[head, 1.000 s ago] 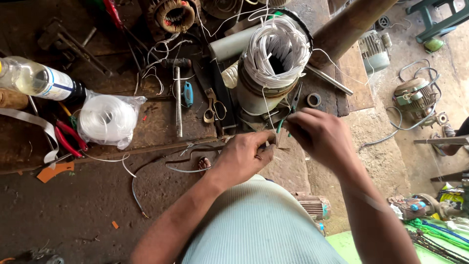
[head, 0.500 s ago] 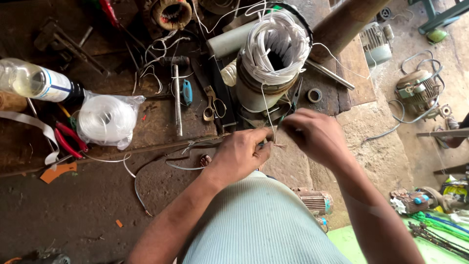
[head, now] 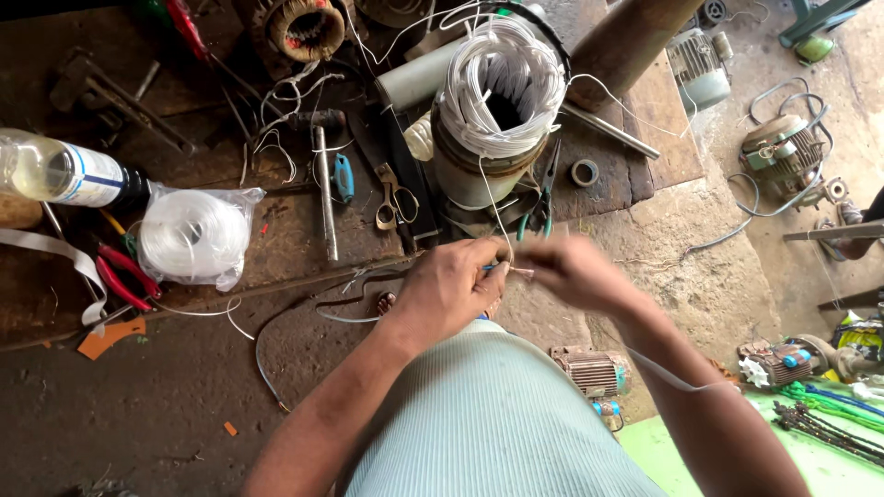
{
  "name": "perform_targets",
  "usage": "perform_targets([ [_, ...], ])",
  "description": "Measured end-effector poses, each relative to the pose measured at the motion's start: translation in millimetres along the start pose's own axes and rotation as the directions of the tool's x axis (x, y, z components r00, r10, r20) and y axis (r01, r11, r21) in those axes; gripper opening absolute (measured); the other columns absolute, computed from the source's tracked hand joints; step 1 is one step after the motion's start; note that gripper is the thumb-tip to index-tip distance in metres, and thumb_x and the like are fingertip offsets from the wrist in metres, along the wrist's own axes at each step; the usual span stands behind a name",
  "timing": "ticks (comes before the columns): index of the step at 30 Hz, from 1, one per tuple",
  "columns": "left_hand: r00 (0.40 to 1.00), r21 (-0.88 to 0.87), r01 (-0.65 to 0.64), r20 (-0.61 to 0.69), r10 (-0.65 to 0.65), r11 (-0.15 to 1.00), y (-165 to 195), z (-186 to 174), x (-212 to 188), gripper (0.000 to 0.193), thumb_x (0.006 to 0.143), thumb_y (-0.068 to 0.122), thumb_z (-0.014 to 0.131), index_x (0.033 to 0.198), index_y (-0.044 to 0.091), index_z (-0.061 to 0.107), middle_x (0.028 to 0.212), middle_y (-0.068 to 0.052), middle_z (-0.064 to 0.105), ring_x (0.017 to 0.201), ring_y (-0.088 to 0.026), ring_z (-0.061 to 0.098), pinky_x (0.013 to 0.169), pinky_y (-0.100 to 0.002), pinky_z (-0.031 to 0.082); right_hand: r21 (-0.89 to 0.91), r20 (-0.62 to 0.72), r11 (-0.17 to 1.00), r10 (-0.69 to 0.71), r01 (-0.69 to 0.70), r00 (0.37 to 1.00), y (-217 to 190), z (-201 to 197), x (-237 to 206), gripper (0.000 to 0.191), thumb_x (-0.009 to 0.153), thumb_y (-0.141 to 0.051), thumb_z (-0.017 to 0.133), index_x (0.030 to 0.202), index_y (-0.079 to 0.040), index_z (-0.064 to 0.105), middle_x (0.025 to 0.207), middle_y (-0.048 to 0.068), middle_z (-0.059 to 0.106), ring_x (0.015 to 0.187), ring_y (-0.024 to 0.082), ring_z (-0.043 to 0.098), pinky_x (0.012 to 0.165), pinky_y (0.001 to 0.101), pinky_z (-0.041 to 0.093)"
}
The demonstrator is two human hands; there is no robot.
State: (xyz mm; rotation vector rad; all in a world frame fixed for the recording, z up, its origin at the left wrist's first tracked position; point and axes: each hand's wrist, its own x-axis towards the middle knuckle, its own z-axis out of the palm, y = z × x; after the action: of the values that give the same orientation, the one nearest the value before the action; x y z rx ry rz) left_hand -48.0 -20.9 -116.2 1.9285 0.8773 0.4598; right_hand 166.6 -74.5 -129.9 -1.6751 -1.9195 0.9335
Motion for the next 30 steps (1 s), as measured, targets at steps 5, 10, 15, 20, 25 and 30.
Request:
perform_targets([
  [5, 0.998, 0.063, -0.05, -0.046, 0.053, 0.997, -2, 3, -4, 0.023, 0.093, 0.02, 0.067, 0.11, 0.005, 0.067, 0.088, -0.015, 0.072, 0.079, -0.032, 0.072, 0.071, -0.043, 0.056, 0.344, 0.199, 0.901, 0.206, -0.265, 0.958, -19, 23, -54, 0.012, 0.095, -0.018, 0.068, 0.092, -0.007, 0.071, 0.071, 0.006, 0.066, 0.06, 0.021, 0.068, 0.057, 0.0361, 0.054],
  [10, 0.988, 0.087, -0.118, -0.086, 0.126, 0.989, -6, 3, 1, 0.02, 0.092, 0.018, 0.066, 0.109, 0.007, 0.068, 0.096, -0.015, 0.074, 0.083, -0.034, 0.072, 0.073, -0.043, 0.057, -0.428, -0.203, 0.887, -0.281, 0.174, 0.938, -4, -12, -17, 0.011, 0.091, -0.021, 0.072, 0.096, -0.01, 0.073, 0.08, 0.005, 0.069, 0.072, 0.02, 0.065, 0.064, 0.0379, 0.051],
  [15, 0.999, 0.079, -0.009, 0.032, 0.007, 0.997, -7, 0, 1, 0.023, 0.094, 0.022, 0.065, 0.11, 0.007, 0.068, 0.097, -0.014, 0.074, 0.084, -0.032, 0.073, 0.073, -0.043, 0.057, 0.226, 0.227, 0.952, 0.156, -0.208, 0.961, -6, 7, -5, 0.017, 0.093, -0.015, 0.067, 0.106, -0.012, 0.075, 0.076, 0.001, 0.074, 0.065, 0.011, 0.069, 0.059, 0.0299, 0.057],
  [20, 0.988, 0.09, -0.096, -0.108, 0.106, 0.991, -8, 6, -2, 0.023, 0.095, 0.021, 0.066, 0.112, 0.006, 0.068, 0.1, -0.014, 0.074, 0.088, -0.034, 0.072, 0.077, -0.043, 0.057, -0.014, -0.06, 0.998, -0.068, 0.068, 0.996, -23, 8, -47, 0.015, 0.092, -0.017, 0.07, 0.105, -0.011, 0.075, 0.083, 0.004, 0.073, 0.071, 0.016, 0.068, 0.063, 0.0326, 0.055],
  [25, 0.983, 0.089, -0.155, -0.083, 0.162, 0.984, -10, 2, 1, 0.025, 0.093, 0.021, 0.065, 0.113, 0.006, 0.067, 0.105, -0.016, 0.073, 0.09, -0.036, 0.072, 0.077, -0.044, 0.057, -0.293, -0.066, 0.955, -0.055, 0.033, 0.996, -2, -15, -2, 0.016, 0.089, -0.018, 0.071, 0.103, -0.012, 0.075, 0.082, 0.003, 0.074, 0.072, 0.019, 0.07, 0.066, 0.0364, 0.055],
  [30, 1.0, 0.004, -0.006, -0.003, 0.006, 1.0, -6, -1, -3, 0.021, 0.095, 0.023, 0.064, 0.108, 0.006, 0.066, 0.1, -0.015, 0.073, 0.09, -0.036, 0.071, 0.077, -0.045, 0.056, 0.326, 0.312, 0.877, 0.253, -0.354, 0.916, 7, 29, -23, 0.019, 0.098, -0.019, 0.064, 0.11, -0.009, 0.075, 0.078, 0.002, 0.072, 0.069, 0.008, 0.064, 0.062, 0.0287, 0.055],
])
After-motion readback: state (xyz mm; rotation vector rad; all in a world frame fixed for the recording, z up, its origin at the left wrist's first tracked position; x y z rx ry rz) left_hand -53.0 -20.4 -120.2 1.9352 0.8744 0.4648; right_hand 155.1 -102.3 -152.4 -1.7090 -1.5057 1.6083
